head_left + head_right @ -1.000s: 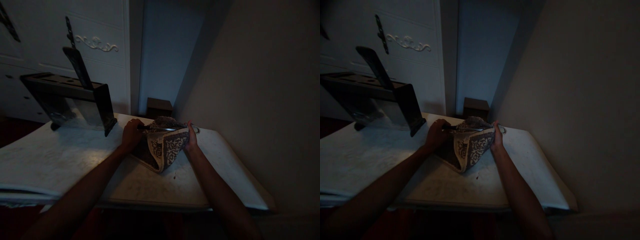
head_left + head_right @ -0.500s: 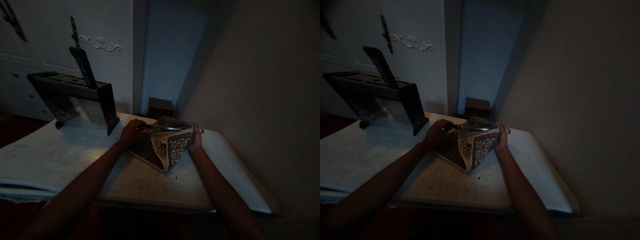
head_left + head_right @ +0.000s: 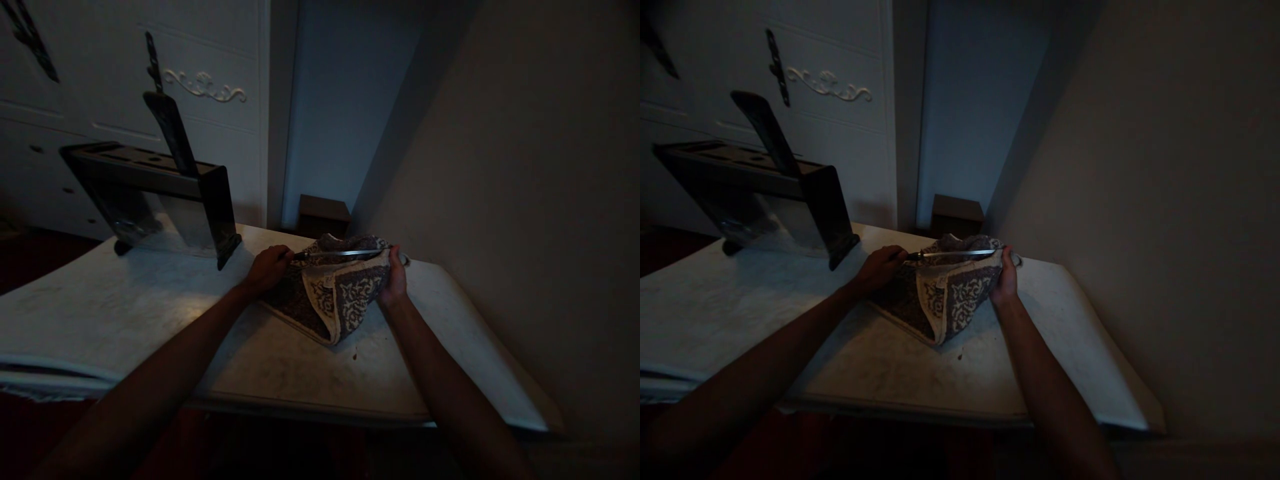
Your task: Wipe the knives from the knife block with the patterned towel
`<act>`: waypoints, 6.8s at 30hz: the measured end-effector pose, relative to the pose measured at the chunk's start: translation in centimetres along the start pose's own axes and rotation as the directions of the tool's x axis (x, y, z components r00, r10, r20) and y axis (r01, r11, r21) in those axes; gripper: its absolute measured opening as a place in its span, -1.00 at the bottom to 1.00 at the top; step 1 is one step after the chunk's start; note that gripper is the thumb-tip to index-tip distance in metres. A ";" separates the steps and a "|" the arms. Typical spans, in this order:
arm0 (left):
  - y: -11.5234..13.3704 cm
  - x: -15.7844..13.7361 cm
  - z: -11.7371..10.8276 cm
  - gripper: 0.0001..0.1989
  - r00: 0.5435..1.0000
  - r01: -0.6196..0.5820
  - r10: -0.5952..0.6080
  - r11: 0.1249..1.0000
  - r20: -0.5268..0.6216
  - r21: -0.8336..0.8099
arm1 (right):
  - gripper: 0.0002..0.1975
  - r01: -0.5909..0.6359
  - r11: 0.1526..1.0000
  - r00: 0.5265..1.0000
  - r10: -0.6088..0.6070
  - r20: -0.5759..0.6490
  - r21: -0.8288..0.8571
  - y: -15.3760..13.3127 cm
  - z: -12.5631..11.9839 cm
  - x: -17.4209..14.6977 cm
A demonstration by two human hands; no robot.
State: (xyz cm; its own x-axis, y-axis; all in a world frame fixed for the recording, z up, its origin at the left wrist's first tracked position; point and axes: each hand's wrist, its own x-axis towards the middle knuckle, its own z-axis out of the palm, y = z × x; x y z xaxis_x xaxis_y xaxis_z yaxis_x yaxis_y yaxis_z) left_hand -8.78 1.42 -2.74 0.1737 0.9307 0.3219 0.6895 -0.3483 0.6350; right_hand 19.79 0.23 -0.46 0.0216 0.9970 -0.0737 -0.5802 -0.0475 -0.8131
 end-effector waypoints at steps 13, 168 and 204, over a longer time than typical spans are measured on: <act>1.1 -0.2 0.6 -0.65 0.987 0.158 -0.158 0.941 0.026 -0.298 | -0.49 0.002 0.997 0.999 -0.005 0.041 0.072 -0.3 0.5 -0.9; 3.4 -1.4 2.1 -0.37 0.962 0.269 -0.105 0.541 0.253 -0.797 | -0.71 -0.289 0.914 0.933 0.335 0.129 -0.284 2.7 3.1 -3.9; 3.8 -1.5 1.3 -0.50 0.970 0.024 0.102 0.861 0.219 -0.507 | -0.70 -0.284 0.948 0.958 0.274 -0.087 -0.146 2.8 3.9 -3.4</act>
State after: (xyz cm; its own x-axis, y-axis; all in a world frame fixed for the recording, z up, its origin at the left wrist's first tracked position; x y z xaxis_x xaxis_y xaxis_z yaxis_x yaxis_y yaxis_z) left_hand -5.51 -1.11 -1.74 0.3928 0.8920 0.2237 0.2413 -0.3347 0.9109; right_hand 14.87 -3.06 -0.25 -0.0671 0.9368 -0.3435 -0.4372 -0.3371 -0.8338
